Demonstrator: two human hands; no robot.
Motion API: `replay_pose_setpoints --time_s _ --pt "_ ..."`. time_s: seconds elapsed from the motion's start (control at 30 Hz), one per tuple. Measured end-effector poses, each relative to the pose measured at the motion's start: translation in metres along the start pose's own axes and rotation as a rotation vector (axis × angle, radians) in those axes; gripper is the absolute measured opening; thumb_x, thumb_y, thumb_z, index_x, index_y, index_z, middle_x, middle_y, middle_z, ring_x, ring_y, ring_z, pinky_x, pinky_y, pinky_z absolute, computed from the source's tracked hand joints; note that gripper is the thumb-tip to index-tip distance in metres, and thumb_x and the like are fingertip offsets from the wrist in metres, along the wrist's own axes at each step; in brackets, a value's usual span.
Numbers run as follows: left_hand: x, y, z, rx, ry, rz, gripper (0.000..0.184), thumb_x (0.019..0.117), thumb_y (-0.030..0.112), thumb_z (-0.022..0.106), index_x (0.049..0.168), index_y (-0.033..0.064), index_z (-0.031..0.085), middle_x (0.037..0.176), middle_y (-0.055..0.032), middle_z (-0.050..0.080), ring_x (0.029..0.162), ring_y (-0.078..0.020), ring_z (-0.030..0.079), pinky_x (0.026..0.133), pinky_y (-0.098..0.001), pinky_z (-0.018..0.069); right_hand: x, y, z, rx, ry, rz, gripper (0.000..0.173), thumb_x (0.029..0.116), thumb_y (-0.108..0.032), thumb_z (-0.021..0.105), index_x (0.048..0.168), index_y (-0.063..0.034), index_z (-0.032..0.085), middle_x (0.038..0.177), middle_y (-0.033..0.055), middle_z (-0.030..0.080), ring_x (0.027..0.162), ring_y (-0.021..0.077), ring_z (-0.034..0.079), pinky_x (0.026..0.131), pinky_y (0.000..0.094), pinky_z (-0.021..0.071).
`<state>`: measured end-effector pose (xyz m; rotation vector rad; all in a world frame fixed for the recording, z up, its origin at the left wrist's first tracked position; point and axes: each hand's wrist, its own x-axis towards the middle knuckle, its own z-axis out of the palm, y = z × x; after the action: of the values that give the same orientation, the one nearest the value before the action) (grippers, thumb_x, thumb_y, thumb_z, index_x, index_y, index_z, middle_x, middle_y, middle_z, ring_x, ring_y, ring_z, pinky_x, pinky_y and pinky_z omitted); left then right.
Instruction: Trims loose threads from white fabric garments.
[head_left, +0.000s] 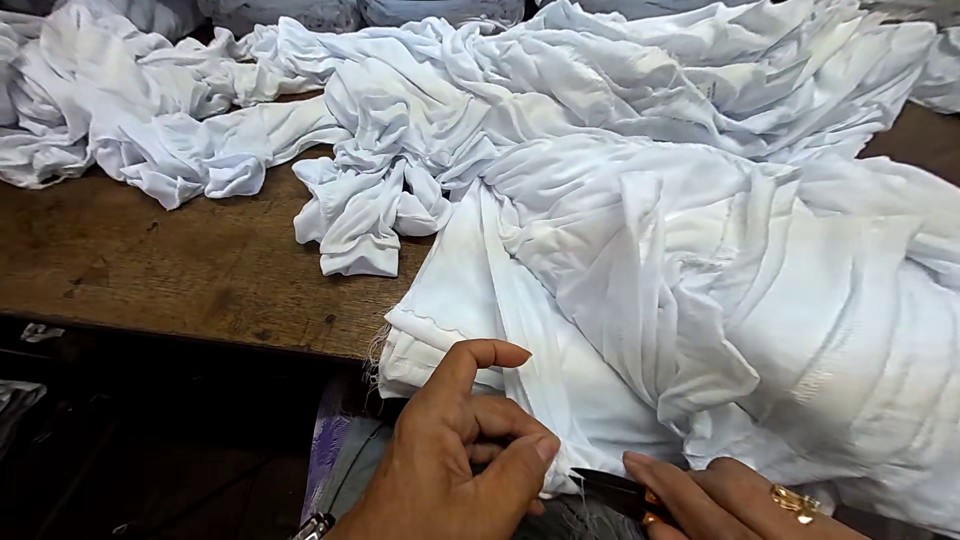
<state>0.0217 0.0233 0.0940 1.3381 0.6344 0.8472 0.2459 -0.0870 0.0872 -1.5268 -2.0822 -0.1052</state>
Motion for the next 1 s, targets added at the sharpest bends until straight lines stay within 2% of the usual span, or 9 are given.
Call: replay_pose_setpoints --time_s 0.17,0.4,1.0 --pt "-0.001 -0.0031 -0.0008 -0.001 -0.001 -0.021 0.048 0.096 -0.001 0.066 0.139 0.007 0.045 0.084 -0.0077 0.074 0.069 -0.019 0.074 0.059 -0.0302 0.0641 0.0006 0.0032 0.0026 -0.022 0.009 -0.017 0.035 0.1057 -0.027 0.05 0.112 -0.0009 0.072 0.079 0.0138 0.063 0.067 0.0263 0.059 0.057 0.0374 0.0446" --pt "-0.0009 -0.003 -0.0009 -0.015 -0.002 -0.021 0.048 0.0961 -0.001 0.066 0.139 0.006 0.045 0.085 -0.0081 0.074 0.07 -0.0197 0.075 0.06 -0.0312 0.0649 -0.0009 0.0046 -0.0016 -0.022 -0.022 -0.022 0.038 0.1059 -0.031 0.05 0.12 -0.0015 0.07 0.081 0.0137 0.063 0.069 0.0265 0.058 0.058 0.0378 0.0441" --pt "-0.0013 -0.0013 -0.001 -0.017 -0.027 -0.086 0.046 0.0972 0.0 0.064 0.139 0.0057 0.044 0.085 -0.0078 0.074 0.07 -0.0198 0.075 0.061 -0.032 0.0654 0.0033 0.0036 0.0046 -0.003 -0.005 -0.048 0.037 0.1054 -0.029 0.051 0.117 -0.0012 0.071 0.079 0.0133 0.063 0.067 0.026 0.058 0.058 0.0367 0.0441"
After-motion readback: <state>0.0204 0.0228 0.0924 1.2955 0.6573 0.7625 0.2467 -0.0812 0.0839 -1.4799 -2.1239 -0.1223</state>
